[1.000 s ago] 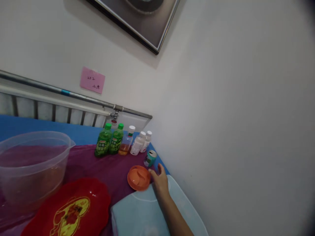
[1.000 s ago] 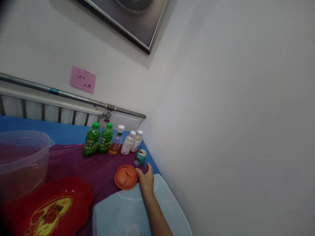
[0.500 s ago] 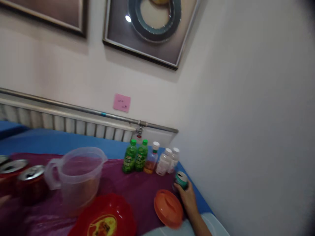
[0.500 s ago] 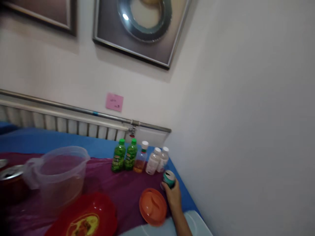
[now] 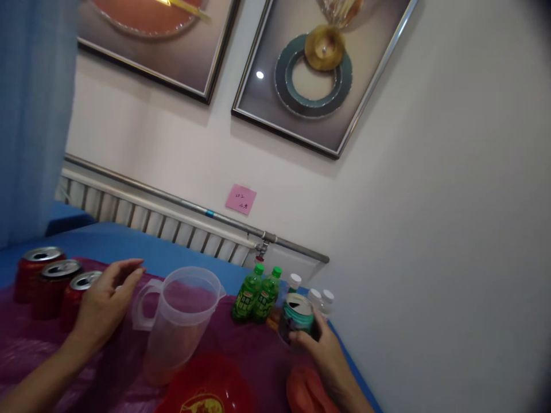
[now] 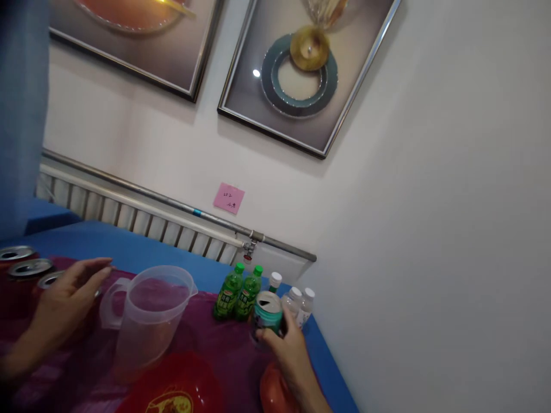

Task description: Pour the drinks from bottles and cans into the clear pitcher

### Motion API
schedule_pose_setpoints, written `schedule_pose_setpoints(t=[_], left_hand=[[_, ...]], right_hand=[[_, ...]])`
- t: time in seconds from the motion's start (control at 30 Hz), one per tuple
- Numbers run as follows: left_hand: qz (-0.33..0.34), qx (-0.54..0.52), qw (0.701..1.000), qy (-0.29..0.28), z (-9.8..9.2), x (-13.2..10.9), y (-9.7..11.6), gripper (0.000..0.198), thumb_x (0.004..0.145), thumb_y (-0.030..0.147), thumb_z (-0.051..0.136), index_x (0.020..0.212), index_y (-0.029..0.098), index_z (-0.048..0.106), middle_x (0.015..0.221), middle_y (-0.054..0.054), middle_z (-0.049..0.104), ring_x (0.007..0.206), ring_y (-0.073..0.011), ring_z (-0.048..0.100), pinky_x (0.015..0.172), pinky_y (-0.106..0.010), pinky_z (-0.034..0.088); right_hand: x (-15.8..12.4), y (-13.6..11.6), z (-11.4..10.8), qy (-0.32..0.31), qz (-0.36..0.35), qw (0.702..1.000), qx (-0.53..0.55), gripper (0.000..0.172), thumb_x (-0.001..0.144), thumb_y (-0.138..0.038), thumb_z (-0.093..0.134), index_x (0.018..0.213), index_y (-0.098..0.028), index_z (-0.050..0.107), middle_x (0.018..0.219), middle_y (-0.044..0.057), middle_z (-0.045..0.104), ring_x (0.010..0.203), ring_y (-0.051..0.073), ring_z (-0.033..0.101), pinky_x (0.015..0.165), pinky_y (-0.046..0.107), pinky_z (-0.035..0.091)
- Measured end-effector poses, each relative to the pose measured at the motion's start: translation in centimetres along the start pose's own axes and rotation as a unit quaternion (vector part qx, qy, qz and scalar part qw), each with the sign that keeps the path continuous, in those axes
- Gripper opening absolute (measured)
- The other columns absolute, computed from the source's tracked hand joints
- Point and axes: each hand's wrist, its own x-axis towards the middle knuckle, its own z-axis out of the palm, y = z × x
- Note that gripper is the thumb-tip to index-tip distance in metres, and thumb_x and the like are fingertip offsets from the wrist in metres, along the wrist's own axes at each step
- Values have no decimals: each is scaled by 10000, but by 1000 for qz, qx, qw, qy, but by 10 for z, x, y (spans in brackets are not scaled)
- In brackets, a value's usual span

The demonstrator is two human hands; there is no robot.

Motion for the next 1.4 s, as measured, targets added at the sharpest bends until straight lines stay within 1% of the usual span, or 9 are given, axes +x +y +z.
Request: schedule_pose_setpoints(t=[0.07,0.17,0.3,0.43,0.57,0.7,0.87,1.17,1.4], left_hand=[[1,-6,1000,9,0,2,-11,532,729,605,557,1099,231,636,1166,-60,710,1107,-261,649,1022,-381,502],[26,0,1000,4,-2,-2,-23,409,797,543,566,1062,244,651,1093,-33,720,1055,-253,653,976,-365,511],[135,2,991,-10,-2,-7,-37,380,855,573,539,1010,252,670,1060,-33,732,1025,-252,659,998,-381,516],[249,10,968,-14,6,-10,-54,415,912,573,502,1048,235,701,1098,-54,743,1074,-224,669,1035,-347,519],[284,5,959,-19,12,-16,-63,386,960,478,485,1138,206,694,1157,-42,742,1097,-151,679,1034,-220,509],[211,-14,976,-61,11,-22,-58,526,929,598,474,1161,179,689,1188,-73,735,1111,-191,686,1030,-261,537],[94,-52,989,-104,11,-24,-55,623,873,710,451,1179,216,677,1222,-71,720,1166,-251,662,1081,-371,525],[90,-54,990,-96,10,-22,-47,578,851,713,484,1049,228,728,1048,-75,759,987,-245,712,947,-334,590],[69,-40,990,-117,9,-23,-46,542,867,654,476,1081,209,700,1046,-59,751,972,-226,695,937,-312,568]], right_hand=[[5,-28,24,-60,-14,998,11,681,532,-334,690,1197,-184,694,1093,78,774,1053,330,694,919,418,556],[11,-68,55,-94,-50,992,-61,698,535,-285,687,1228,-202,674,1146,75,756,1103,344,669,986,462,519],[16,-97,89,-131,-133,965,-182,710,580,-224,635,1289,-201,633,1245,89,705,1172,329,633,1034,477,490],[20,-98,111,-153,-287,897,-301,739,613,-160,589,1351,-188,586,1326,131,640,1246,328,574,1086,524,449],[21,-91,124,-153,-424,803,-391,771,642,-78,543,1406,-183,531,1322,152,608,1226,330,549,1032,546,479],[20,-88,135,-118,-503,730,-448,753,655,-23,526,1394,-166,529,1275,159,616,1193,339,537,959,526,517],[21,-91,144,-104,-539,674,-495,665,724,23,496,1352,-183,564,1261,150,626,1185,323,526,925,478,528],[13,-105,149,-157,-558,618,-531,412,910,-60,576,1297,-199,605,1266,156,643,1208,331,509,922,479,510],[14,-99,149,-143,-573,607,-533,341,958,-148,576,1293,-183,628,1263,178,642,1170,340,528,883,488,526]])
